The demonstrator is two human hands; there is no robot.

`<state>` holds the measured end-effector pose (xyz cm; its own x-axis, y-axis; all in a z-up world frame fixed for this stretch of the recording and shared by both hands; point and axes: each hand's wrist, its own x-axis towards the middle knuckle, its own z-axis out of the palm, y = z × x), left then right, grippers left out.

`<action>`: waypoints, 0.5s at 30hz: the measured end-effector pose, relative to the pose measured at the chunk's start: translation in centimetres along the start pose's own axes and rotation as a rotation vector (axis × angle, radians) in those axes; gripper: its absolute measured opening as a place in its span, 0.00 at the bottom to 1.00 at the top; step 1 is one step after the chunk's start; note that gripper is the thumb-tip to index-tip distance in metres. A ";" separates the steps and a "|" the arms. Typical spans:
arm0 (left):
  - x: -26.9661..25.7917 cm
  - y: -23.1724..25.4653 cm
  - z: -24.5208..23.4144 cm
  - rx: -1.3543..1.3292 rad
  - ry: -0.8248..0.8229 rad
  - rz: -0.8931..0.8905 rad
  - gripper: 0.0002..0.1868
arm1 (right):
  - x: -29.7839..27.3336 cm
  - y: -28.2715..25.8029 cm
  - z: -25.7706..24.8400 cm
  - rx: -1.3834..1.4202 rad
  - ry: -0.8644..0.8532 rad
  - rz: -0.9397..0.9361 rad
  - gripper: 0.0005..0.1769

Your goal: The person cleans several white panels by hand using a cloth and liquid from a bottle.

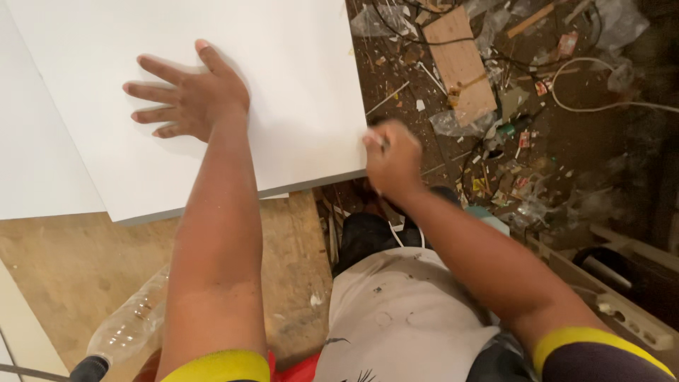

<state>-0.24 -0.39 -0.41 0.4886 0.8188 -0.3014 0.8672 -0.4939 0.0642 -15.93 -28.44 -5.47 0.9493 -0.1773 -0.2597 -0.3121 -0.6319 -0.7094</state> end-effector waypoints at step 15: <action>-0.1 0.0 0.1 0.009 -0.004 0.002 0.52 | 9.1 -2.6 -0.7 0.039 -0.023 0.001 0.18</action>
<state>-0.27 -0.55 -0.47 0.4901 0.8164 -0.3054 0.8652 -0.4982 0.0567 -6.47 -28.98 -5.53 0.9479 -0.1604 -0.2753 -0.3150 -0.6014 -0.7342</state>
